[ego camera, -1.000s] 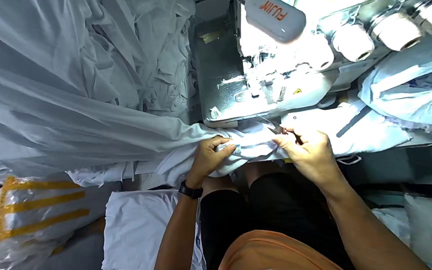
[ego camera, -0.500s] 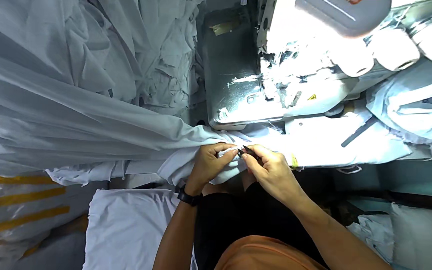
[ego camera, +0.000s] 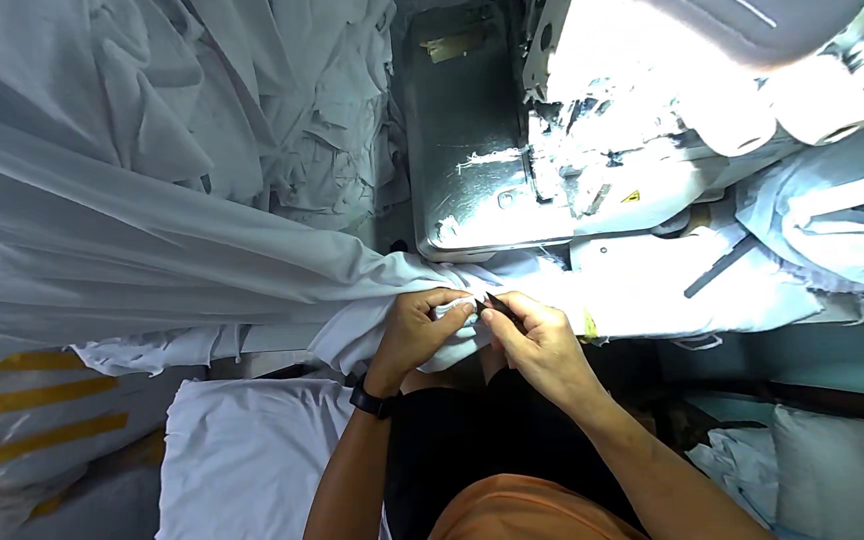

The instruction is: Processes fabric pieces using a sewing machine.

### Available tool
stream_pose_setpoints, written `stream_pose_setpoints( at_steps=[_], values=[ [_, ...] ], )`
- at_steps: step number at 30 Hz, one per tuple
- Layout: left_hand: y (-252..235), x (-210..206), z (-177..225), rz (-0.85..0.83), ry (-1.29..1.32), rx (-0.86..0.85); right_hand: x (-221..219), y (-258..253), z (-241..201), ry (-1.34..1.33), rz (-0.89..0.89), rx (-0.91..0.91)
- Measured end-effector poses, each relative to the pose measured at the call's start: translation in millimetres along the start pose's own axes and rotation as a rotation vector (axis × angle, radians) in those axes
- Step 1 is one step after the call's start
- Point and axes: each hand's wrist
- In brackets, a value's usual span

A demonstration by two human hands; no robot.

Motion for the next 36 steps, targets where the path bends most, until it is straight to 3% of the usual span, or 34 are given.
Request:
stream_pose_setpoints(
  at_steps=[6, 11, 12, 15, 17, 22, 24, 27, 29, 33, 36],
  values=[
    [1, -3, -6, -0.047, -0.045, -0.069, -4, -2, 10, -0.182, 0.009, -0.028],
    [1, -8, -15, -0.012, -0.154, -0.175, 33, -1, 0, -0.648, -0.592, 0.446],
    [1, -8, -15, 0.000, -0.149, -0.174, 40, 1, -5, -0.649, -0.587, 0.436],
    [2, -10, -16, 0.042, -0.102, -0.167, 40, 2, -11, -0.377, -0.148, 0.210],
    [3, -12, -17, 0.075, -0.074, -0.175, 31, 0, -11, -0.184, 0.022, 0.108],
    [4, -18, -28, 0.119, -0.089, -0.290, 4, 1, -11, 0.073, 0.096, -0.019],
    [3, -18, -31, 0.110, -0.135, -0.362, -5, -4, -5, 0.010, 0.143, -0.078],
    [2, -16, -29, 0.093, -0.163, -0.366, 3, -7, -8, -0.269, 0.022, -0.196],
    [2, -16, -26, 0.074, -0.147, -0.343, 11, -4, -12, -0.309, -0.009, -0.146],
    [1, -16, -23, 0.024, -0.129, -0.284, 7, -4, -5, -0.153, 0.060, 0.263],
    [3, -11, -19, -0.026, -0.124, -0.216, 3, -10, 3, -0.143, -0.086, 0.493]
  ],
)
Point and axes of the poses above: each hand's wrist, its own y-axis away from the middle knuckle, its own x-axis out of the back of the hand, z = x × y
